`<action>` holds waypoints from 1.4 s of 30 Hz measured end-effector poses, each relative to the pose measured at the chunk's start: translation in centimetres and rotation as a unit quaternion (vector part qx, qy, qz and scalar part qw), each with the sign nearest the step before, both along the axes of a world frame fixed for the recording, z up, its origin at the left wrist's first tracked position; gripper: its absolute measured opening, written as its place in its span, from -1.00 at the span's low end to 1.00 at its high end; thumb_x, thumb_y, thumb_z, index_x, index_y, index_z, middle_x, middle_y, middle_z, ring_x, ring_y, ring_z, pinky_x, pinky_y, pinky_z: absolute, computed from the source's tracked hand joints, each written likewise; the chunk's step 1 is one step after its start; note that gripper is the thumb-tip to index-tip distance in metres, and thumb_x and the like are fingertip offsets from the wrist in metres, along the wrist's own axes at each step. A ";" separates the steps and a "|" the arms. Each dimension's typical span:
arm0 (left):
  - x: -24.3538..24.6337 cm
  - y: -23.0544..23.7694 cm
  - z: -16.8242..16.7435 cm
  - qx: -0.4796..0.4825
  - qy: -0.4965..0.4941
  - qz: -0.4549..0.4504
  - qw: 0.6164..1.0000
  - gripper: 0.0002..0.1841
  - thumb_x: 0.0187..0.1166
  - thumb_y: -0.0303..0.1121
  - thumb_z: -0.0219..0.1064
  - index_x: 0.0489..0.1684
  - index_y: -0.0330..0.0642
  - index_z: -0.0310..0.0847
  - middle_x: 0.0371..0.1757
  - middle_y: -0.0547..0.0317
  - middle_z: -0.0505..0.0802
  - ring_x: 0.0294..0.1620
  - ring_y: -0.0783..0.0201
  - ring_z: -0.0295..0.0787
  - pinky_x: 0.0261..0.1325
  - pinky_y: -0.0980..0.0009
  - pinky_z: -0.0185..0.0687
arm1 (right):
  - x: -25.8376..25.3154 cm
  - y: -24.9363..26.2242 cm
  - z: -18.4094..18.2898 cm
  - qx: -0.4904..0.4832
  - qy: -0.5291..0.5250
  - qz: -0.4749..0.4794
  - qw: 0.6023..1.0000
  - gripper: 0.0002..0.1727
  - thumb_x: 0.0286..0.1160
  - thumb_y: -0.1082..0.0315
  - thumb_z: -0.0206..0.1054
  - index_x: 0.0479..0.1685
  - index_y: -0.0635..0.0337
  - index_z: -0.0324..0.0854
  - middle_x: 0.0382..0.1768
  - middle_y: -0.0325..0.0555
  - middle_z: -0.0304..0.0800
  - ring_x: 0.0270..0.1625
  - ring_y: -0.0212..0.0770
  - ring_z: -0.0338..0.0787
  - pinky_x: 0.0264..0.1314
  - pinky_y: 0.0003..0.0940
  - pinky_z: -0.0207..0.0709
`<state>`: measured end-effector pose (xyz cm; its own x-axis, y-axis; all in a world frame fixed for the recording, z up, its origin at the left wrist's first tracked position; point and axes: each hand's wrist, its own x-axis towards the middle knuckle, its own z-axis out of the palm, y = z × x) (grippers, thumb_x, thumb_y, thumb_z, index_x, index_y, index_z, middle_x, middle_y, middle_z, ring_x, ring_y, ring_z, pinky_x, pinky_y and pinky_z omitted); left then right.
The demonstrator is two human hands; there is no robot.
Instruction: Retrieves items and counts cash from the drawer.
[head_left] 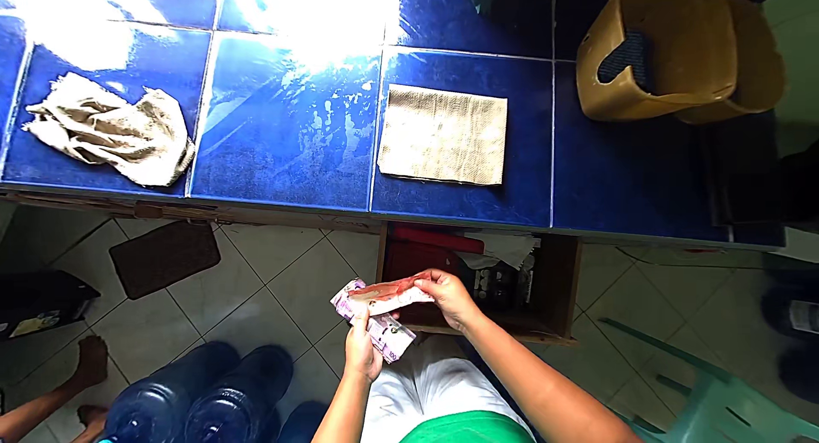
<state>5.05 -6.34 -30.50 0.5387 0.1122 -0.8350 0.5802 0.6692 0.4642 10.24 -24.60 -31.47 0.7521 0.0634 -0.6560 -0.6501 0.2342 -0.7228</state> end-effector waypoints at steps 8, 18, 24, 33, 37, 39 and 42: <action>0.1 1.9 -0.8 -0.184 -0.044 -0.141 0.972 0.02 0.62 0.41 -0.74 0.59 -0.22 0.32 0.01 -0.11 0.91 -0.04 0.05 0.93 -0.02 0.17 0.89 | 5.5 -3.0 3.8 0.033 -0.130 0.461 0.877 -0.88 0.48 0.36 0.45 -0.28 0.24 0.79 -0.39 -0.37 0.81 -0.33 -0.62 0.70 -0.15 -0.58 0.60; -0.2 0.5 1.1 -0.087 -0.035 -0.165 0.982 -0.57 0.91 -0.32 -0.25 0.26 -0.40 0.53 -0.26 -0.09 0.90 -0.34 0.11 0.91 -0.22 0.23 0.89 | 4.7 3.0 3.4 -0.247 -0.232 0.335 0.880 -0.29 0.41 0.01 0.53 0.60 -0.02 0.52 0.01 -0.02 0.78 -0.01 -0.12 0.73 0.18 -0.12 0.62; 3.2 0.2 2.1 -0.023 -0.216 0.036 0.975 -0.41 0.88 -0.18 -0.57 0.35 -0.29 0.40 -0.19 0.01 0.92 -0.16 0.13 0.93 0.01 0.21 0.87 | -0.8 2.7 2.8 0.087 -0.036 0.174 0.980 -0.09 0.25 0.34 0.59 0.67 0.29 0.19 0.31 0.05 0.70 0.08 -0.23 0.84 0.14 -0.27 0.77; 8.3 1.7 5.6 0.130 -0.275 0.079 0.949 -0.65 0.68 -0.55 -0.08 0.41 -0.23 0.25 -0.01 0.11 0.84 -0.05 0.27 0.89 0.03 0.28 0.86 | 2.9 3.1 5.4 0.041 -0.096 0.002 0.995 -0.88 0.40 0.59 0.36 -0.15 0.32 0.67 -0.29 -0.14 0.82 -0.25 -0.38 0.79 -0.13 -0.45 0.70; 8.1 1.7 5.5 0.116 -0.232 0.052 0.964 -0.69 0.78 -0.55 -0.10 0.41 -0.25 0.27 -0.06 0.06 0.85 -0.12 0.23 0.91 -0.05 0.25 0.89 | 2.9 2.7 5.1 0.071 -0.069 -0.016 0.995 -0.87 0.41 0.57 0.35 -0.11 0.30 0.60 -0.29 -0.13 0.81 -0.25 -0.36 0.80 -0.12 -0.42 0.73; 7.5 0.7 5.2 0.091 -0.194 0.066 0.975 -0.74 0.86 -0.46 -0.19 0.14 -0.29 0.44 -0.21 0.03 0.89 -0.23 0.21 0.92 -0.15 0.24 0.89 | 2.4 2.6 4.9 0.114 -0.025 -0.027 0.993 -0.81 0.53 0.53 0.30 0.06 0.32 0.56 -0.19 -0.02 0.83 -0.19 -0.25 0.84 -0.07 -0.32 0.77; 5.7 0.1 3.6 0.031 -0.139 0.085 0.986 -0.64 0.93 -0.31 -0.28 0.13 -0.27 0.44 -0.18 -0.02 0.88 -0.20 0.17 0.92 -0.18 0.23 0.89 | -0.6 1.8 3.2 0.104 -0.010 -0.028 0.994 -0.71 0.49 0.56 0.31 0.18 0.34 0.58 -0.11 0.02 0.86 -0.19 -0.20 0.86 -0.11 -0.28 0.79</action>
<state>10.72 -6.20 -26.89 0.7143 0.2661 -0.6473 0.3074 0.7116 0.6317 9.69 -22.77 -28.25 0.7715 0.1544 -0.6172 -0.6175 0.4156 -0.6678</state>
